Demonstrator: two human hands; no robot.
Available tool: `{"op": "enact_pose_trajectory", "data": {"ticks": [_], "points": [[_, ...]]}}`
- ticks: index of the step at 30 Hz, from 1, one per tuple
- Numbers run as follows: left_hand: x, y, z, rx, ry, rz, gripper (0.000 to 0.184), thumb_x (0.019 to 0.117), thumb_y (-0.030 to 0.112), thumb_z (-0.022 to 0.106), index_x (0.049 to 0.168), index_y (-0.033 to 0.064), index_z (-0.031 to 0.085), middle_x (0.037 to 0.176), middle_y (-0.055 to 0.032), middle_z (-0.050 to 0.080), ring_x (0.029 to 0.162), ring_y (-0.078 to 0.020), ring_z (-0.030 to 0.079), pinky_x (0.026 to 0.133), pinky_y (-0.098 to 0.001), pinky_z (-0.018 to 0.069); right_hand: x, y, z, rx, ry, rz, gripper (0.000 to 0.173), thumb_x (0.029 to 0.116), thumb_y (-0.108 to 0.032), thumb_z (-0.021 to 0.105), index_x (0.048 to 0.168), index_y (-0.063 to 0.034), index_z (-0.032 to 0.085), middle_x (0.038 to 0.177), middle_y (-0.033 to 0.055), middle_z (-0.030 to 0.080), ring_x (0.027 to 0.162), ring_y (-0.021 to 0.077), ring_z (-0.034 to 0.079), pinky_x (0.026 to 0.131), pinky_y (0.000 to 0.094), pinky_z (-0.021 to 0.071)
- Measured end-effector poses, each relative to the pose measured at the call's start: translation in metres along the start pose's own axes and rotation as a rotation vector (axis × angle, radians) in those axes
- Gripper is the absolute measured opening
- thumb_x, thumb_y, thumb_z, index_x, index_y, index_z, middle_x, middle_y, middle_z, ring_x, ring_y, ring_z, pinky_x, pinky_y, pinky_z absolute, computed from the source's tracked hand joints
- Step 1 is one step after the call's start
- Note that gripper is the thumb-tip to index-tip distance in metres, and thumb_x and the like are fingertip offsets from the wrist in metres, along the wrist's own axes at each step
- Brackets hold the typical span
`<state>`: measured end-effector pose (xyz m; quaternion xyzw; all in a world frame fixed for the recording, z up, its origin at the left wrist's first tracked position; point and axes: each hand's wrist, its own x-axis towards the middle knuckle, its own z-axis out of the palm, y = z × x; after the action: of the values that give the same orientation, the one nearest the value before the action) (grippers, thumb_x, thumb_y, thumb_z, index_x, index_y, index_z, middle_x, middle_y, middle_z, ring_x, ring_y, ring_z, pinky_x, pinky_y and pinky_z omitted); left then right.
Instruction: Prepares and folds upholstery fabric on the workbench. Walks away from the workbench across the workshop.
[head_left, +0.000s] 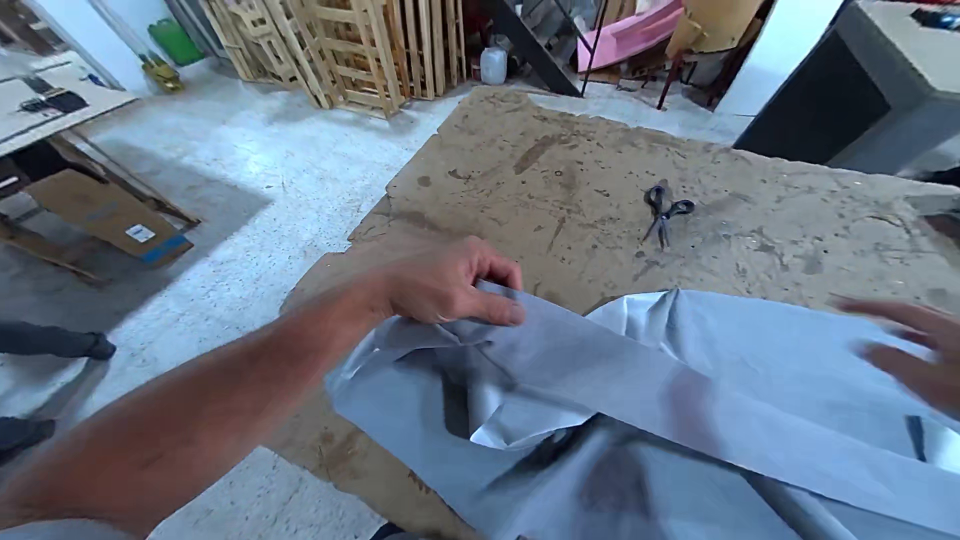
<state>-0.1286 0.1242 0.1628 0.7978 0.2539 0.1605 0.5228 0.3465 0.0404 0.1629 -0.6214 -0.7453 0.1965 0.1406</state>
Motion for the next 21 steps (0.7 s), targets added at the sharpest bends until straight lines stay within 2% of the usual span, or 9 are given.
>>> {"op": "enact_pose_trajectory", "data": {"ticks": [2, 3, 4, 5, 6, 7, 8, 15, 21], "points": [[0.028, 0.021, 0.02, 0.141, -0.055, 0.056, 0.013, 0.0955, 0.016, 0.069, 0.085, 0.0078, 0.072, 0.069, 0.0031, 0.066, 0.062, -0.0032, 0.062, 0.054, -0.0194, 0.0517, 0.039, -0.03, 0.049, 0.276, 0.058, -0.303, 0.048, 0.0976, -0.037, 0.06, 0.139, -0.0114, 0.062, 0.135, 0.0057, 0.065, 0.12, 0.0202, 0.065, 0.1, 0.0452, 0.0566], [0.038, 0.031, 0.028, 0.196, -0.057, 0.075, 0.014, 0.0959, 0.017, 0.07, 0.085, 0.0088, 0.072, 0.07, 0.0037, 0.066, 0.063, -0.0026, 0.062, 0.055, -0.019, 0.0513, 0.05, -0.066, 0.068, 0.409, -0.003, -0.404, 0.051, 0.0979, -0.044, 0.06, 0.139, -0.0141, 0.061, 0.137, 0.0, 0.064, 0.119, 0.0135, 0.064, 0.099, 0.0402, 0.0563], [0.046, 0.039, 0.033, 0.248, -0.053, 0.093, 0.013, 0.0961, 0.017, 0.07, 0.085, 0.0093, 0.072, 0.071, 0.0042, 0.066, 0.064, -0.0019, 0.061, 0.056, -0.0185, 0.0508, 0.056, -0.1, 0.081, 0.496, -0.067, -0.485, 0.05, 0.0986, -0.044, 0.061, 0.137, -0.0126, 0.062, 0.131, -0.0016, 0.066, 0.116, 0.0103, 0.064, 0.097, 0.0371, 0.0561], [0.05, 0.048, 0.035, 0.303, -0.055, 0.099, 0.013, 0.0963, 0.016, 0.069, 0.085, 0.0097, 0.071, 0.072, 0.0044, 0.066, 0.066, -0.0015, 0.061, 0.057, -0.0186, 0.0509, 0.058, -0.125, 0.088, 0.54, -0.097, -0.546, 0.042, 0.0993, -0.039, 0.063, 0.129, -0.0101, 0.065, 0.117, -0.002, 0.071, 0.105, 0.0079, 0.068, 0.09, 0.0332, 0.0593], [0.05, 0.055, 0.033, 0.362, -0.061, 0.087, 0.013, 0.0964, 0.018, 0.069, 0.085, 0.0111, 0.071, 0.073, 0.0052, 0.066, 0.067, -0.0011, 0.062, 0.058, -0.019, 0.0511, 0.058, -0.137, 0.088, 0.549, -0.099, -0.587, 0.03, 0.0998, -0.033, 0.064, 0.118, -0.0088, 0.067, 0.098, -0.0028, 0.072, 0.087, 0.0061, 0.069, 0.076, 0.0282, 0.0609], [0.048, 0.061, 0.029, 0.397, -0.063, 0.071, 0.014, 0.0962, 0.021, 0.07, 0.085, 0.0123, 0.07, 0.072, 0.0057, 0.065, 0.065, -0.0011, 0.061, 0.057, -0.0197, 0.0503, 0.055, -0.138, 0.082, 0.522, -0.08, -0.611, 0.02, 0.1002, -0.027, 0.064, 0.108, -0.0088, 0.068, 0.082, -0.0042, 0.068, 0.071, 0.0046, 0.065, 0.062, 0.024, 0.0567], [0.043, 0.065, 0.025, 0.403, -0.063, 0.058, 0.017, 0.0954, 0.024, 0.071, 0.082, 0.0128, 0.069, 0.069, 0.0055, 0.063, 0.062, -0.0017, 0.059, 0.053, -0.0202, 0.0487, 0.05, -0.134, 0.071, 0.473, -0.038, -0.614, 0.015, 0.1012, -0.023, 0.062, 0.1, -0.0105, 0.07, 0.074, -0.006, 0.066, 0.062, 0.0029, 0.061, 0.054, 0.021, 0.0526], [0.022, 0.064, 0.009, 0.283, -0.095, 0.0, 0.02, 0.0981, 0.023, 0.068, 0.082, 0.0104, 0.069, 0.066, 0.0023, 0.065, 0.056, -0.0045, 0.061, 0.049, -0.0207, 0.0489, 0.007, -0.09, 0.003, 0.16, 0.161, -0.518, 0.013, 0.0976, -0.026, 0.062, 0.092, -0.0205, 0.072, 0.063, -0.0138, 0.061, 0.051, -0.0041, 0.053, 0.043, 0.0143, 0.0437], [0.033, 0.063, -0.005, 0.664, -0.049, 0.015, 0.025, 0.0967, 0.036, 0.067, 0.076, 0.0226, 0.067, 0.059, 0.0092, 0.059, 0.05, -0.0034, 0.054, 0.045, -0.0253, 0.0442, -0.009, -0.058, -0.028, -0.117, 0.244, -0.377, 0.017, 0.0979, -0.027, 0.061, 0.093, -0.0167, 0.073, 0.063, -0.0098, 0.059, 0.052, -0.0001, 0.052, 0.049, 0.0245, 0.0452]]}}
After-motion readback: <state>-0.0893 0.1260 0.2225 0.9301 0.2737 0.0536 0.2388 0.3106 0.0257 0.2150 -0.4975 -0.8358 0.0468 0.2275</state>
